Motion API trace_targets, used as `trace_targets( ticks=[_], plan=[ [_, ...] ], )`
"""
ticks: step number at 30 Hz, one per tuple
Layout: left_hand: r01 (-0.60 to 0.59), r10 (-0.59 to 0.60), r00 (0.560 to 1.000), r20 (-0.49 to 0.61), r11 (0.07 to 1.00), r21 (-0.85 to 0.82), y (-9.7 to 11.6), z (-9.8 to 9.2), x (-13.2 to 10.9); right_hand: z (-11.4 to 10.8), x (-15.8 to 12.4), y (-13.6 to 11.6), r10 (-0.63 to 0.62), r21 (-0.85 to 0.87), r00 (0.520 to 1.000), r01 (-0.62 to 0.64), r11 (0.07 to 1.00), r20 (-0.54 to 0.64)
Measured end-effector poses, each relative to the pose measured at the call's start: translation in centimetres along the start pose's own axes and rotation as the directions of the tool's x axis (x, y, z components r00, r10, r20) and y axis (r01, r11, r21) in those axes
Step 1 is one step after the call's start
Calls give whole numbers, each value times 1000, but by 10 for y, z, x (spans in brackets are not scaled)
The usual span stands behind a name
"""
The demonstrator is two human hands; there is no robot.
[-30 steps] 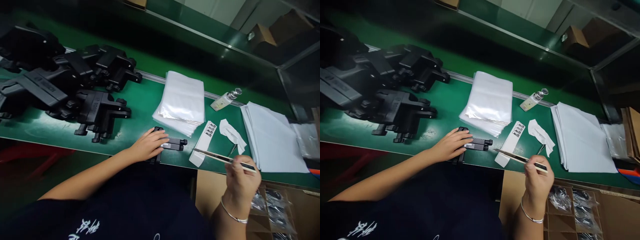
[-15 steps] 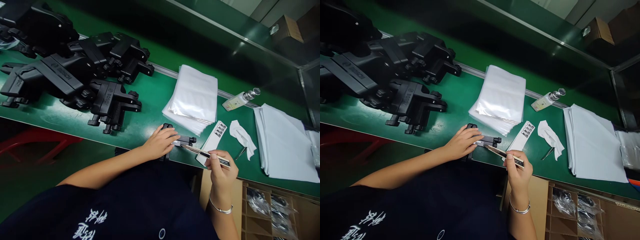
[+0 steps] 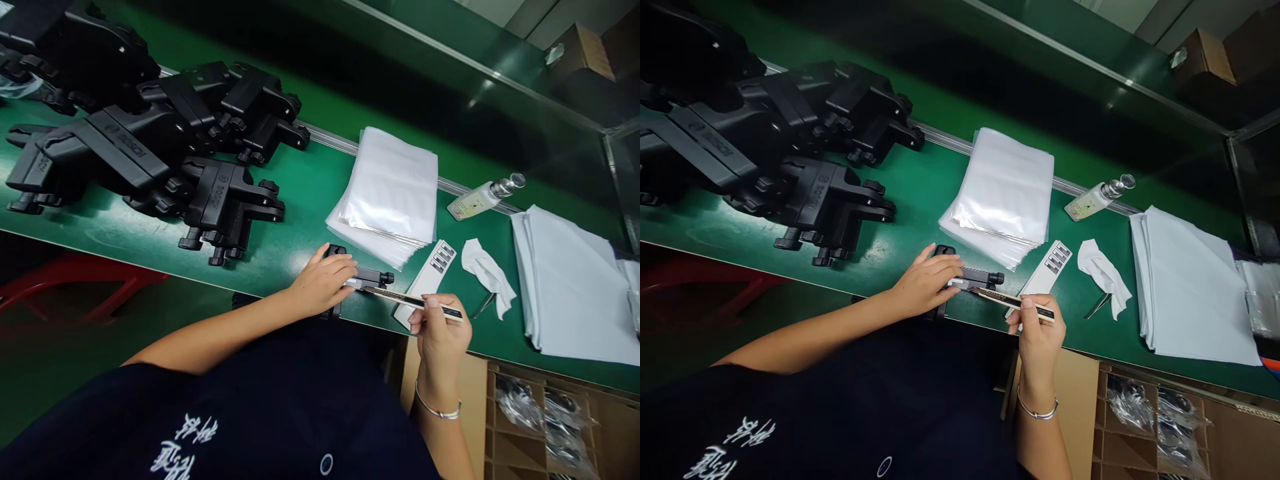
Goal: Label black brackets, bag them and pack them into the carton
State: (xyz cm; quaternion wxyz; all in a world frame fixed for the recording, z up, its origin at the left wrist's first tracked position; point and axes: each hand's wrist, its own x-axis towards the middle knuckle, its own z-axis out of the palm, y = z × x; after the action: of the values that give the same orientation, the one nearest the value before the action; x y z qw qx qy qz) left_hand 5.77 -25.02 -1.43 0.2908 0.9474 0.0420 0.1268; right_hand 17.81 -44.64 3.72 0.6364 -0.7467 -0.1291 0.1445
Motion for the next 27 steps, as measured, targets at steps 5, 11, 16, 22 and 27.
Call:
trace_targets(
  ticks=[5, 11, 16, 22, 27],
  plan=[
    [-41, 41, 999, -33, 999, 9, 0, 4, 4, 1, 1, 0, 16, 34, 1000, -16, 999, 10],
    [-66, 67, 997, -47, 997, 28, 0, 7, 5, 4, 0, -3, -7, 53, 1000, 6, 999, 23],
    [-36, 42, 996, -83, 997, 70, 5, 7, 8, 8, 3, -5, -3, 61, 1000, 2, 998, 23],
    [-75, 81, 996, -48, 990, 121, 9, 6, 9, 8, 7, -1, 15, 108, 1000, -16, 994, 10],
    [-61, 70, 996, -61, 989, 131, 13, 8, 9, 10, 6, 2, 21, 131, 1000, -21, 991, 8]
  ],
)
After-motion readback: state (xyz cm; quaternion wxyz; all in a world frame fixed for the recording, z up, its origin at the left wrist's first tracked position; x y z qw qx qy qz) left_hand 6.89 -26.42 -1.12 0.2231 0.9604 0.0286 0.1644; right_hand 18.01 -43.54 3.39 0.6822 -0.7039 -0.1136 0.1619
